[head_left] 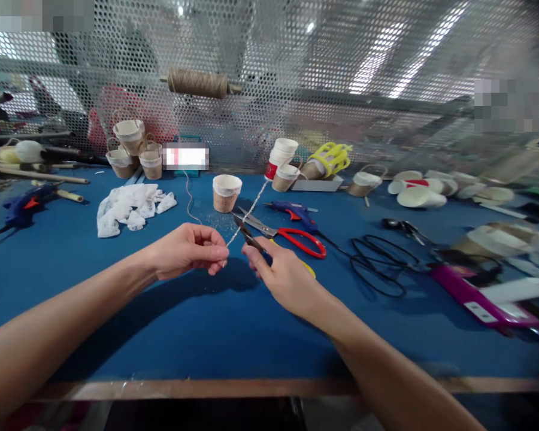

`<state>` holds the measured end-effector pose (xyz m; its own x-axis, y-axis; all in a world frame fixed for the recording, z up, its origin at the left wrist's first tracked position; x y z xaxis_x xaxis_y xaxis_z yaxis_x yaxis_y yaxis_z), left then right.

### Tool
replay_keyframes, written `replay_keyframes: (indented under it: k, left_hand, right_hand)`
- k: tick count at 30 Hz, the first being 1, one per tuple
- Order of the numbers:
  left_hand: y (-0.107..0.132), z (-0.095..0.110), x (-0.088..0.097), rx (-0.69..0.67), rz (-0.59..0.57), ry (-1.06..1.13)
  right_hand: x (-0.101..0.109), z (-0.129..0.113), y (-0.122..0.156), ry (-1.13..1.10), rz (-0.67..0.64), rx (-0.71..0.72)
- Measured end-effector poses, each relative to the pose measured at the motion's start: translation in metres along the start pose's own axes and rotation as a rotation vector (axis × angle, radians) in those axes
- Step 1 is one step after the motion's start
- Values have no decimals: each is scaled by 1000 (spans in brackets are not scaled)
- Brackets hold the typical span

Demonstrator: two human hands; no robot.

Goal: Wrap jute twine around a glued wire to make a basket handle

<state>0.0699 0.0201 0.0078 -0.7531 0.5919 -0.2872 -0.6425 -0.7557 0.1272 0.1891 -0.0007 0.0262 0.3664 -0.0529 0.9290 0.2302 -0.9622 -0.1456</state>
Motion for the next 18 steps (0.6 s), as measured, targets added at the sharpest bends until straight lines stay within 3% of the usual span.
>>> replay_keyframes:
  k: [3, 6, 8, 10, 11, 13, 15, 18]
  left_hand:
    - [-4, -14, -7, 90, -155, 401]
    - [-6, -14, -5, 42, -116, 322]
    - [-5, -1, 2, -105, 23, 17]
    - [5, 24, 6, -365, 235, -428]
    - [11, 34, 1, -491, 314, -666]
    - [23, 44, -18, -701, 359, -1053]
    - [27, 41, -31, -770, 373, -1308]
    - [26, 35, -37, -746, 412, -1494]
  right_hand:
    - [-1, -2, 2, -71, -62, 28]
    - [1, 1, 2, -49, -41, 10]
    - [4, 3, 1, -1, 11, -16]
    - [7, 4, -1, 39, 66, -30]
    - [7, 4, -1, 51, 87, -31]
    - [7, 3, -2, 68, 112, -35]
    - [5, 3, -2, 85, 122, -48]
    - [3, 2, -1, 111, 130, -59]
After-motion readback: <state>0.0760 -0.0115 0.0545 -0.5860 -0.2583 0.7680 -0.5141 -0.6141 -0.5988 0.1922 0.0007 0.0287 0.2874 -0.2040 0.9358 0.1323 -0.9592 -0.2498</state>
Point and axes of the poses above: each hand's wrist, its own y-axis away from the middle knuckle, its own x-axis out of the back of the hand, z = x × y, the point moved 7 cm from there along -y, towards the middle knuckle, and after that the axes turned 15 degrees about y, right-handed, at the moved point
